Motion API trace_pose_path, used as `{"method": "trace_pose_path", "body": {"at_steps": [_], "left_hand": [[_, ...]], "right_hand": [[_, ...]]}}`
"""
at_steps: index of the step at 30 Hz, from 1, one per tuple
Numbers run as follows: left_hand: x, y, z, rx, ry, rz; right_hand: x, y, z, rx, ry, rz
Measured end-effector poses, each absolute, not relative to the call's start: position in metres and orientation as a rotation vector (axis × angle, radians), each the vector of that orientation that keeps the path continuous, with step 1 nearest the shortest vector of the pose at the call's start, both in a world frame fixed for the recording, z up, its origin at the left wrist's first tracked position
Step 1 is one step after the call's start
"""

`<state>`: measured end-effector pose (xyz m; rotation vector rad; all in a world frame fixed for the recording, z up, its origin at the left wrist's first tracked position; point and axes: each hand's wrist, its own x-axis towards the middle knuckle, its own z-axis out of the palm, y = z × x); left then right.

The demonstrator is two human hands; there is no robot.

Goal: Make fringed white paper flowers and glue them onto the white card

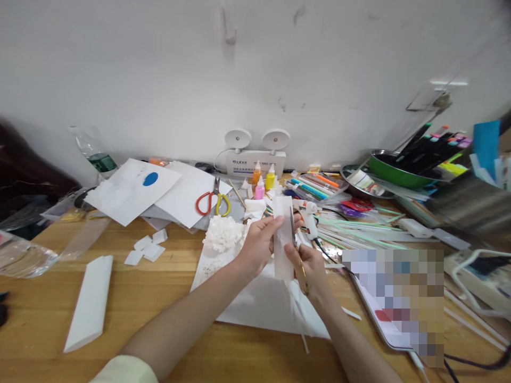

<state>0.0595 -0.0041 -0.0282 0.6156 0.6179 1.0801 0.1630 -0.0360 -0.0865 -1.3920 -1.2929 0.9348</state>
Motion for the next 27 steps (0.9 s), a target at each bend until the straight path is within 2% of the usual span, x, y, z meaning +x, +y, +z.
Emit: {"method": "trace_pose_path", "body": {"at_steps": [15,27], "left_hand": [[0.0583,-0.0076,-0.0262,0.681,0.588,1.095],[0.0532,-0.005,-0.0231,0.691,0.529,1.169]], "right_hand": [[0.1624,-0.0375,-0.0807,-1.44,-1.317,0.821],[0.1627,-0.039,-0.0889,-1.347,-1.422,0.875]]}}
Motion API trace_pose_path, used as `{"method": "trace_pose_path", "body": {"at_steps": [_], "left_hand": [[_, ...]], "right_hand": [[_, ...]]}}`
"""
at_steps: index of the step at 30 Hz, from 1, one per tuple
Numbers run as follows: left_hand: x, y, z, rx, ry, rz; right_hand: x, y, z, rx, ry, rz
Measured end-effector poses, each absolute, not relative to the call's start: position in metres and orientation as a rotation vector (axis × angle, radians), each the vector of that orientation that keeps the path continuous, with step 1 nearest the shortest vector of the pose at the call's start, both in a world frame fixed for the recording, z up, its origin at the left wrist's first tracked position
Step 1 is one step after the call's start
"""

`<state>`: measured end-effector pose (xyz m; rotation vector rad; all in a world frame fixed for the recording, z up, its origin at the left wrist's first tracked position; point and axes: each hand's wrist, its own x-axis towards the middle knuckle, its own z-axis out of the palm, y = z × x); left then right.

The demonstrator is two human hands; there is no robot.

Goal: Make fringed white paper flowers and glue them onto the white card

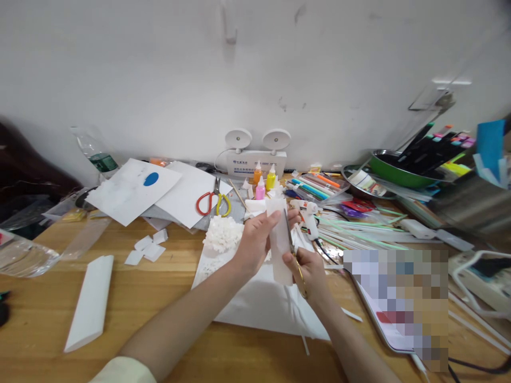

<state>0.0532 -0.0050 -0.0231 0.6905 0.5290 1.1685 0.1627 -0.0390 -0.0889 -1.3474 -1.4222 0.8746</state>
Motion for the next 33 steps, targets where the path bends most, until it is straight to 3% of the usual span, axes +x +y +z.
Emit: {"method": "trace_pose_path", "body": {"at_steps": [33], "left_hand": [[0.062,-0.008,-0.034,0.624,0.53,1.104]], "right_hand": [[0.164,-0.039,-0.088,-1.182,-1.377,0.937]]}}
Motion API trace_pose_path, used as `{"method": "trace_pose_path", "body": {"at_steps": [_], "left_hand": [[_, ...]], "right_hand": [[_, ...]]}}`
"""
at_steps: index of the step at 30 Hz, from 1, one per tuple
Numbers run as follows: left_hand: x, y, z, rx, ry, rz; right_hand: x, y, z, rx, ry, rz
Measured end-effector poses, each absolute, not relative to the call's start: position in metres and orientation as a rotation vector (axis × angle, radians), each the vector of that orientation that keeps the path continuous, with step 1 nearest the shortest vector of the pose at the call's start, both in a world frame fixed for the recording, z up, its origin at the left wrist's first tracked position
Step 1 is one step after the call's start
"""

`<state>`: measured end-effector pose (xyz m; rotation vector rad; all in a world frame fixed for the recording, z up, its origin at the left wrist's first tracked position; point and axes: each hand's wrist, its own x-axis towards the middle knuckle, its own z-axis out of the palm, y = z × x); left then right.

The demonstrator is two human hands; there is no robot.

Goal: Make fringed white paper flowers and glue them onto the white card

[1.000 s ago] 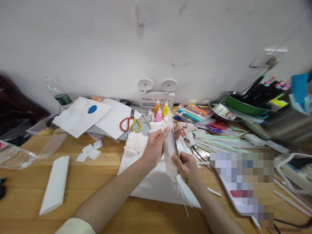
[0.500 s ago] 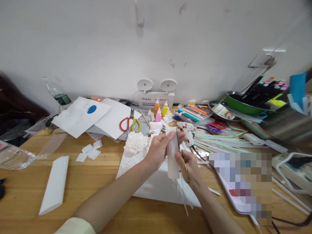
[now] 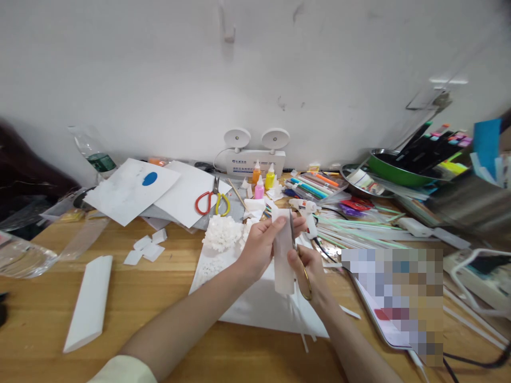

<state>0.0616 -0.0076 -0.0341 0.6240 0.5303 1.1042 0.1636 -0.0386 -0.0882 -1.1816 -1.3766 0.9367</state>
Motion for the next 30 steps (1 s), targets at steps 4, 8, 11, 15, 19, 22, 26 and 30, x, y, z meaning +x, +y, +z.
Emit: {"method": "trace_pose_path", "body": {"at_steps": [4,8,11,15,19,22,26,30], "left_hand": [[0.0617,-0.0078,-0.0348,0.631,0.522,1.109],[0.0619,-0.0084,-0.0349,0.645,0.519,1.109],[0.0621,-0.0086,-0.0347,0.645,0.521,1.112],[0.0625,-0.0089,-0.0339,0.646,0.52,1.113],[0.0624,-0.0092,-0.0329,0.65,0.517,1.114],[0.0619,-0.0089,-0.0326,0.646,0.528,1.114],[0.0613,-0.0081,-0.0331,0.633,0.522,1.111],[0.0612,-0.0078,-0.0327,0.624,0.521,1.113]], "right_hand": [[0.1643,-0.039,-0.0886,-1.189,-1.361,0.949],[0.1637,-0.0394,-0.0868,-1.215,-1.359,0.948],[0.163,-0.0393,-0.0853,-1.232,-1.354,0.938],[0.1627,-0.0393,-0.0849,-1.265,-1.353,0.919],[0.1624,-0.0396,-0.0854,-1.282,-1.333,0.933],[0.1622,-0.0396,-0.0856,-1.288,-1.326,0.937],[0.1627,-0.0389,-0.0863,-1.299,-1.332,0.919],[0.1637,-0.0372,-0.0893,-1.322,-1.337,0.901]]}}
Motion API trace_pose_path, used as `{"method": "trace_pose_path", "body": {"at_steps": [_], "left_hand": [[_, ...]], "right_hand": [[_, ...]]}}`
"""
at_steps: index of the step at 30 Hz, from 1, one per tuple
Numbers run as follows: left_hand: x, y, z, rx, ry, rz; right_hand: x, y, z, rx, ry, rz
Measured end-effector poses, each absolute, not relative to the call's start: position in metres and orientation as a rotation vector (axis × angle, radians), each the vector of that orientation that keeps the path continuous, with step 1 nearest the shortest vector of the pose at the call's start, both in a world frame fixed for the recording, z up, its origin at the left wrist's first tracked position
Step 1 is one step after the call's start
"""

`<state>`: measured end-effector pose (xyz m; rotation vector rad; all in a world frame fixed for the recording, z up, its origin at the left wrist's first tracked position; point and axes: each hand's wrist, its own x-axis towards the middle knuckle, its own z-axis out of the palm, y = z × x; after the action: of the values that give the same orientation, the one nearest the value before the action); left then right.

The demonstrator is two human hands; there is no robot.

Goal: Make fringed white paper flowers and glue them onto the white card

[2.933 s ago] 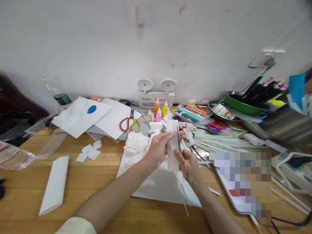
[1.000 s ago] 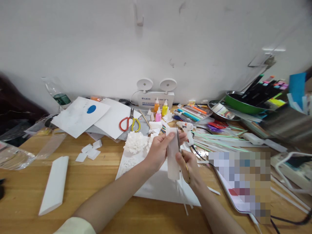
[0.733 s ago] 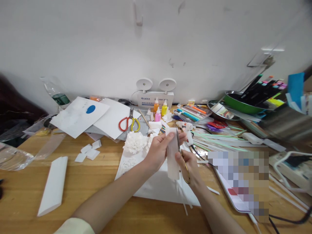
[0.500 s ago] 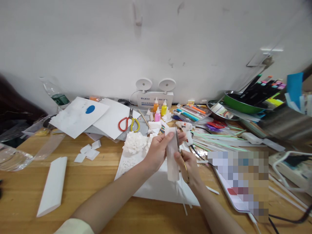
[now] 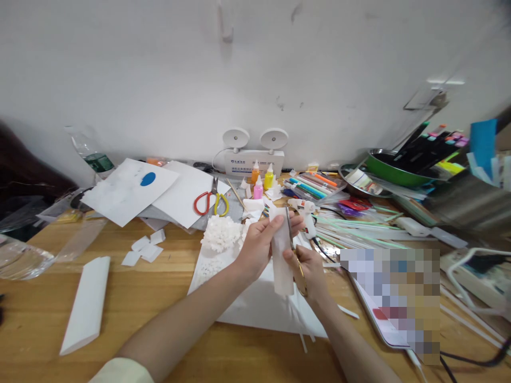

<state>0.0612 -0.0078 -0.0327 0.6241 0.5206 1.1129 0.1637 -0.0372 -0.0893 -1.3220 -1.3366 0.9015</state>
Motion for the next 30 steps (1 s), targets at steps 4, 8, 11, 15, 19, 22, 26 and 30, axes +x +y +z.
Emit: {"method": "trace_pose_path", "body": {"at_steps": [4,8,11,15,19,22,26,30], "left_hand": [[0.061,-0.008,-0.032,0.645,0.54,1.115],[0.061,-0.006,-0.034,0.676,0.593,1.145],[0.058,0.0,-0.035,0.674,0.68,1.211],[0.047,0.01,-0.03,0.708,0.698,1.292],[0.033,0.018,-0.02,0.694,0.58,1.294],[0.028,0.02,-0.015,0.667,0.536,1.312],[0.03,0.017,-0.014,0.615,0.516,1.281],[0.038,0.012,-0.019,0.591,0.555,1.225]], "right_hand": [[0.164,-0.034,-0.094,-1.357,-1.328,0.881],[0.166,-0.033,-0.096,-1.373,-1.314,0.926],[0.168,-0.032,-0.095,-1.362,-1.284,1.023],[0.171,-0.029,-0.091,-1.401,-1.357,1.001],[0.174,-0.025,-0.09,-1.47,-1.411,0.86],[0.176,-0.024,-0.088,-1.453,-1.379,0.852],[0.174,-0.026,-0.082,-1.352,-1.382,0.903],[0.17,-0.03,-0.083,-1.313,-1.352,1.049]]}}
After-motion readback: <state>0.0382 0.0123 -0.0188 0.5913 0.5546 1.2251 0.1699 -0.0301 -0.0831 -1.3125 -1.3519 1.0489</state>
